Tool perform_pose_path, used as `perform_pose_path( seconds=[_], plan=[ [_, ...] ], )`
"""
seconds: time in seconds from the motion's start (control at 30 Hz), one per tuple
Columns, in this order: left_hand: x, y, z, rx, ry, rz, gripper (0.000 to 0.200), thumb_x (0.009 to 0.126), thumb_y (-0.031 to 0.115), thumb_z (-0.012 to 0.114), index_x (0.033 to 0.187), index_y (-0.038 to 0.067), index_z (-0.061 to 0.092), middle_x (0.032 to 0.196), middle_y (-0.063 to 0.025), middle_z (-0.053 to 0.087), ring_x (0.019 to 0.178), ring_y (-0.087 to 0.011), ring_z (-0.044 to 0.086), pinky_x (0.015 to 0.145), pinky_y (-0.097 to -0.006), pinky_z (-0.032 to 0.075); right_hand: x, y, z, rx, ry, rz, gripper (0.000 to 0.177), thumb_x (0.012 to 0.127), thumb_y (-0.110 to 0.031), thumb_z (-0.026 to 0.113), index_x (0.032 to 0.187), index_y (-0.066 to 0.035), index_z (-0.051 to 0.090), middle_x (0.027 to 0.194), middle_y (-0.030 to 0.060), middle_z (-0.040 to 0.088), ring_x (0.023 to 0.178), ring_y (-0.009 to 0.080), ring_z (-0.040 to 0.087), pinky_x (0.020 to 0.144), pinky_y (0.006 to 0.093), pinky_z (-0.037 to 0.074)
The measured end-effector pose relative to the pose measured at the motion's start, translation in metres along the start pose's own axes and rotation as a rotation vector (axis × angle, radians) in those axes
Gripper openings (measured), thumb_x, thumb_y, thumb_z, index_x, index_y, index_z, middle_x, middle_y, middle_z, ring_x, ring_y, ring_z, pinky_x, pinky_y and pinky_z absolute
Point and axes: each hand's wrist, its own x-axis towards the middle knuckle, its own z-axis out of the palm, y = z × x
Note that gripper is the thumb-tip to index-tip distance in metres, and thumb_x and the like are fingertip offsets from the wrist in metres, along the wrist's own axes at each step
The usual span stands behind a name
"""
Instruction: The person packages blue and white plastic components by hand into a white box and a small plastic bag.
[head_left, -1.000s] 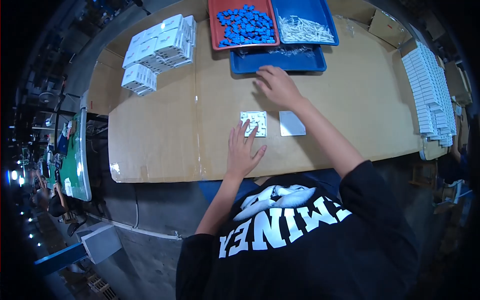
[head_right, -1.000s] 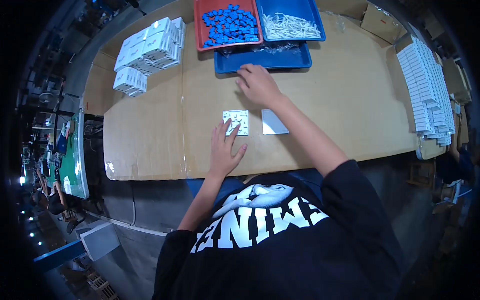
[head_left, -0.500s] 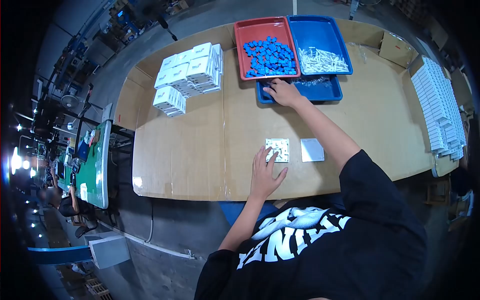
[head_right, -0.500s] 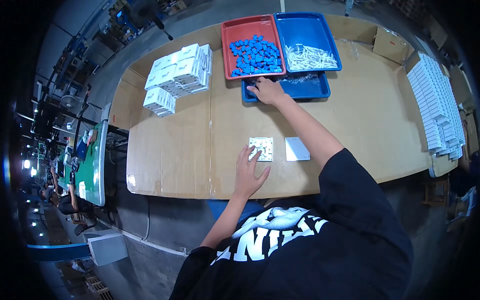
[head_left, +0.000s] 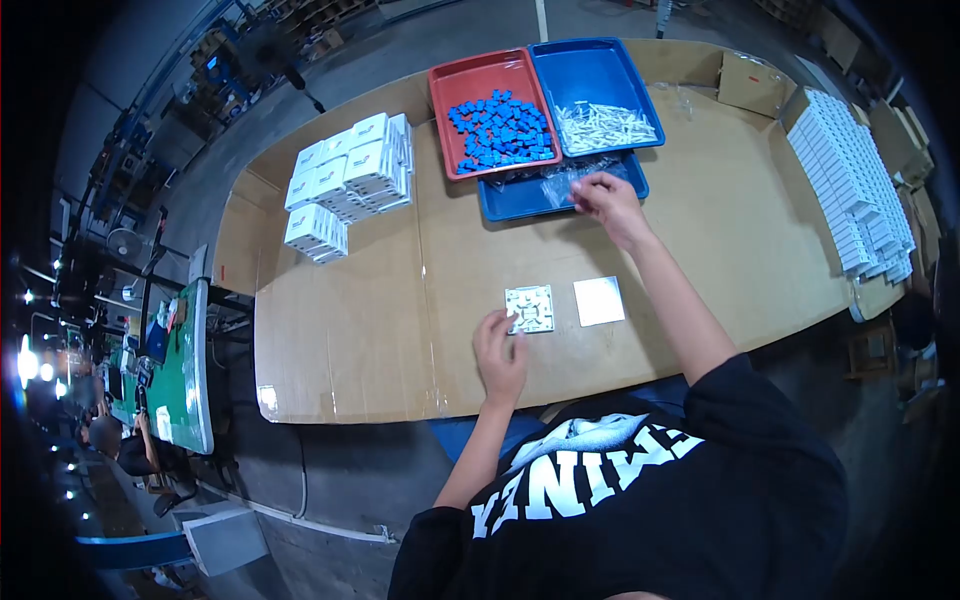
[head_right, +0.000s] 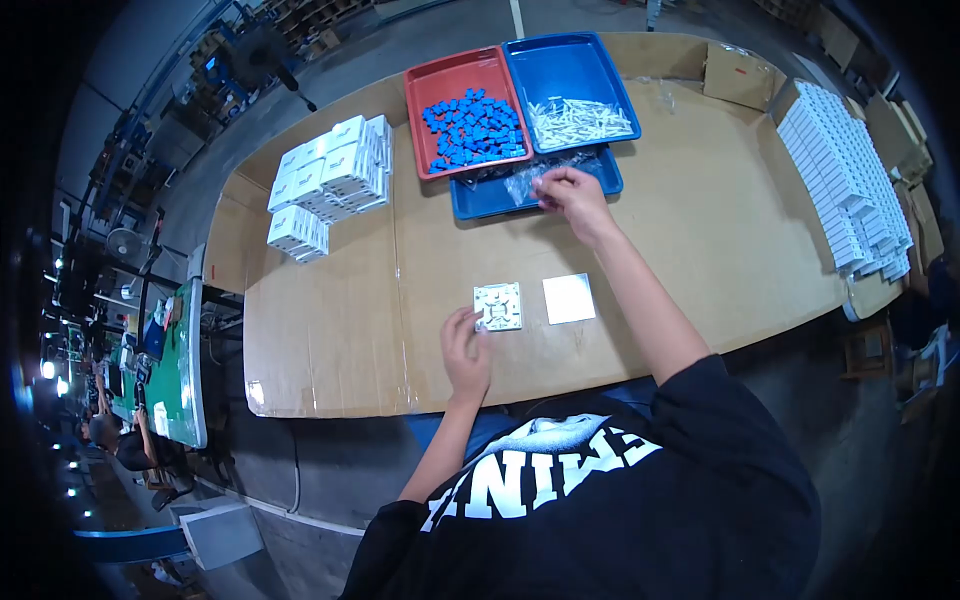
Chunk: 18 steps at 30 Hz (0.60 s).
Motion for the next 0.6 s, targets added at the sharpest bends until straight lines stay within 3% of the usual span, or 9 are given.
perform_pose_path(
  seconds=[0.13, 0.2, 0.23, 0.3, 0.33, 0.4, 0.43, 0.6],
  plan=[
    [0.032, 0.054, -0.004, -0.220, 0.098, -0.227, 0.027, 0.102, 0.015, 0.062, 0.124, 0.001, 0.066, 0.120, -0.0129, 0.067, 0.112, -0.0248, 0.064, 0.098, -0.0362, 0.049, -0.080, 0.004, 0.008, 0.215, -0.114, 0.099, 0.031, 0.097, -0.009, 0.072, 0.124, 0.003, 0.062, 0.106, 0.0106, 0.073, 0.097, 0.0192, 0.073, 0.083, 0.0305, 0.061],
    [0.044, 0.086, 0.000, -0.770, 0.014, -0.467, 0.024, 0.108, 0.020, 0.057, 0.115, 0.000, 0.069, 0.109, -0.0094, 0.069, 0.098, -0.0154, 0.066, 0.088, -0.0292, 0.051, -0.118, 0.008, 0.020, 0.232, -0.127, 0.174, 0.030, 0.097, -0.008, 0.072, 0.124, 0.003, 0.063, 0.107, 0.0109, 0.073, 0.097, 0.0194, 0.073, 0.084, 0.0310, 0.062],
    [0.044, 0.094, 0.003, -0.774, 0.015, -0.491, 0.024, 0.108, 0.020, 0.057, 0.115, 0.000, 0.069, 0.109, -0.0094, 0.069, 0.098, -0.0154, 0.066, 0.088, -0.0292, 0.051, -0.135, 0.010, 0.026, 0.257, -0.141, 0.229, 0.029, 0.097, -0.007, 0.071, 0.123, 0.003, 0.063, 0.108, 0.0113, 0.073, 0.096, 0.0196, 0.073, 0.084, 0.0315, 0.063],
    [0.041, 0.104, 0.011, -0.880, -0.008, -0.459, 0.030, 0.110, 0.025, 0.055, 0.106, -0.001, 0.071, 0.090, -0.0020, 0.066, 0.078, -0.0067, 0.060, 0.071, -0.0227, 0.047, -0.159, 0.019, 0.033, 0.260, -0.134, 0.301, 0.025, 0.097, -0.006, 0.070, 0.119, 0.001, 0.064, 0.104, 0.0098, 0.073, 0.095, 0.0195, 0.073, 0.082, 0.0314, 0.064],
    [0.038, 0.103, 0.014, -0.889, -0.012, -0.476, 0.030, 0.110, 0.025, 0.055, 0.106, -0.001, 0.071, 0.090, -0.0020, 0.066, 0.078, -0.0067, 0.060, 0.071, -0.0227, 0.047, -0.167, 0.024, 0.034, 0.269, -0.131, 0.326, 0.020, 0.097, -0.005, 0.070, 0.115, 0.001, 0.064, 0.102, 0.0089, 0.073, 0.094, 0.0195, 0.074, 0.081, 0.0320, 0.064],
    [0.026, 0.098, 0.015, -0.759, 0.117, -0.519, 0.027, 0.109, 0.024, 0.058, 0.107, -0.001, 0.069, 0.081, 0.0003, 0.064, 0.062, -0.0032, 0.049, 0.057, -0.0207, 0.039, -0.178, 0.030, 0.032, 0.234, -0.080, 0.344, 0.020, 0.097, -0.007, 0.070, 0.115, 0.000, 0.064, 0.102, 0.0097, 0.072, 0.094, 0.0194, 0.073, 0.080, 0.0325, 0.064],
    [0.022, 0.095, 0.017, -0.764, 0.111, -0.478, 0.029, 0.109, 0.025, 0.059, 0.106, -0.001, 0.068, 0.073, 0.0035, 0.056, 0.058, -0.0013, 0.041, 0.051, -0.0206, 0.031, -0.180, 0.032, 0.030, 0.208, -0.050, 0.337, 0.020, 0.098, -0.009, 0.070, 0.114, 0.000, 0.064, 0.103, 0.0104, 0.072, 0.094, 0.0193, 0.073, 0.079, 0.0331, 0.064],
    [0.017, 0.101, 0.014, -0.833, 0.211, -0.564, 0.026, 0.109, 0.024, 0.059, 0.106, 0.000, 0.069, 0.071, 0.0048, 0.054, 0.060, -0.0016, 0.043, 0.052, -0.0201, 0.031, -0.182, 0.035, 0.042, 0.157, 0.136, 0.197, 0.028, 0.101, -0.019, 0.067, 0.122, -0.002, 0.062, 0.112, 0.0116, 0.069, 0.101, 0.0181, 0.070, 0.089, 0.0342, 0.062]
  ],
)
